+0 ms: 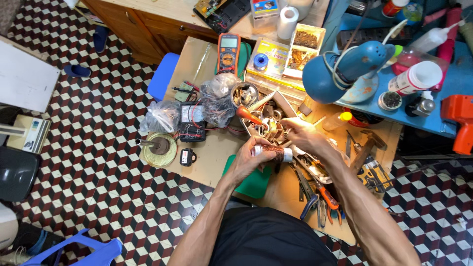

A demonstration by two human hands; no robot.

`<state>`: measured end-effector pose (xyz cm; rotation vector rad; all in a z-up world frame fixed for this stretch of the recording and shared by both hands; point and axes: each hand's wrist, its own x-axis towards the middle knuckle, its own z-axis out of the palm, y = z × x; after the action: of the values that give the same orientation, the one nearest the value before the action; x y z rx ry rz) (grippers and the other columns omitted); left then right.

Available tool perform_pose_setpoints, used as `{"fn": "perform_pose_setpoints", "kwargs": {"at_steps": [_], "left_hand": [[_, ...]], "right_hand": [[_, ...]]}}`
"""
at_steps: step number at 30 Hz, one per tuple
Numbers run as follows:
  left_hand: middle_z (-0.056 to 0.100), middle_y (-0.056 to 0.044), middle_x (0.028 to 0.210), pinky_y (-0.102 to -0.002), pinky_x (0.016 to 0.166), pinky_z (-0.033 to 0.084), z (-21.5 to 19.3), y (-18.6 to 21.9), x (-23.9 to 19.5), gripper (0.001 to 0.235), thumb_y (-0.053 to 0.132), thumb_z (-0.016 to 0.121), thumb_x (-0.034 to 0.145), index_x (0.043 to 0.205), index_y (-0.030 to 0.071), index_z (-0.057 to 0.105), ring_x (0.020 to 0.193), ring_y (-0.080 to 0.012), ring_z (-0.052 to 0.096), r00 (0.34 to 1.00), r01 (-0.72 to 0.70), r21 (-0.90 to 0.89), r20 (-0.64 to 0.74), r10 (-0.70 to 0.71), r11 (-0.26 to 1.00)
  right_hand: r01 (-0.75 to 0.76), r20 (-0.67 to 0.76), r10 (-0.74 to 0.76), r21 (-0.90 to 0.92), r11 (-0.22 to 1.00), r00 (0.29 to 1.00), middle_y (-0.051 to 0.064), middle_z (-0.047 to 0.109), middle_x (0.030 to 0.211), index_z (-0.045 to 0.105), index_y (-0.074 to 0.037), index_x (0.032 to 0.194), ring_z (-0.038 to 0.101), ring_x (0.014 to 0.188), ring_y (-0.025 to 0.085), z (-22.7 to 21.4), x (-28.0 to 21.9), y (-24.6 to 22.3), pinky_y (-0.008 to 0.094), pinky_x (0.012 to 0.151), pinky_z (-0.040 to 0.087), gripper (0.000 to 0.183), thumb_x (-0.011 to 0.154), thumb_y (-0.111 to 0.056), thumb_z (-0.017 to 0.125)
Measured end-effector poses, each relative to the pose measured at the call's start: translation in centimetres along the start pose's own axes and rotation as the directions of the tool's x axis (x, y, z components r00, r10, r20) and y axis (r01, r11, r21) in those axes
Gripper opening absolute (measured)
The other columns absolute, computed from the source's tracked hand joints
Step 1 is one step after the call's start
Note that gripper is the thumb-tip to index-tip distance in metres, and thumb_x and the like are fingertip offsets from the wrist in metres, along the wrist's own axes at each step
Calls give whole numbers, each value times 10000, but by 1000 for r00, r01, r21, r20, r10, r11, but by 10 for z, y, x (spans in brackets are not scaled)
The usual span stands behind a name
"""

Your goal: The person winds copper wire around a cylindrical white core using both hands. They repeatedly wrap the wire in tight layers, occasionally adjusting the coil and the core to maintain alignment. The work continues throughout the clip without a visible final state.

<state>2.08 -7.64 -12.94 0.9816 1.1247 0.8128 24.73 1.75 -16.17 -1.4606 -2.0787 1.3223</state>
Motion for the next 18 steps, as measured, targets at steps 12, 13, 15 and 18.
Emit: {"fn": "perform_pose_setpoints", "kwargs": {"at_steps": [12, 13, 15, 18], "left_hand": [[686, -25, 885, -248, 559, 513, 5, -3, -17, 496, 351, 810, 793, 1158, 72, 623, 676, -76, 610, 1000, 17, -55, -14, -18, 998], [683, -24, 872, -248, 558, 511, 5, -3, -18, 495, 355, 809, 795, 1156, 73, 622, 669, -77, 608, 1000, 17, -49, -15, -18, 999], [678, -19, 856, -249, 555, 508, 6, -2, -19, 490, 359, 808, 800, 1155, 76, 623, 660, -77, 606, 1000, 15, -28, -18, -16, 999], [676, -14, 853, -252, 554, 508, 6, 0, -24, 476, 353, 804, 808, 1154, 80, 625, 661, -75, 605, 1000, 12, -9, -11, -12, 1000]], "right_hand": [[244, 84, -237, -538, 807, 968, 164, 570, 1239, 568, -103, 1372, 588, 1163, 382, 45, 55, 36, 467, 905, 517, 710, 771, -388, 818], [276, 49, -296, -531, 801, 954, 140, 587, 1239, 605, -113, 1335, 609, 1171, 368, 48, 53, 37, 457, 911, 533, 607, 816, -373, 781], [201, 2, -229, -482, 852, 973, 159, 570, 1236, 617, -139, 1340, 623, 1121, 373, 52, 47, 36, 460, 869, 546, 578, 821, -345, 765], [129, -51, -175, -478, 869, 983, 180, 554, 1260, 617, -205, 1368, 630, 1082, 386, 55, 40, 24, 475, 818, 553, 586, 813, -315, 771]]}}
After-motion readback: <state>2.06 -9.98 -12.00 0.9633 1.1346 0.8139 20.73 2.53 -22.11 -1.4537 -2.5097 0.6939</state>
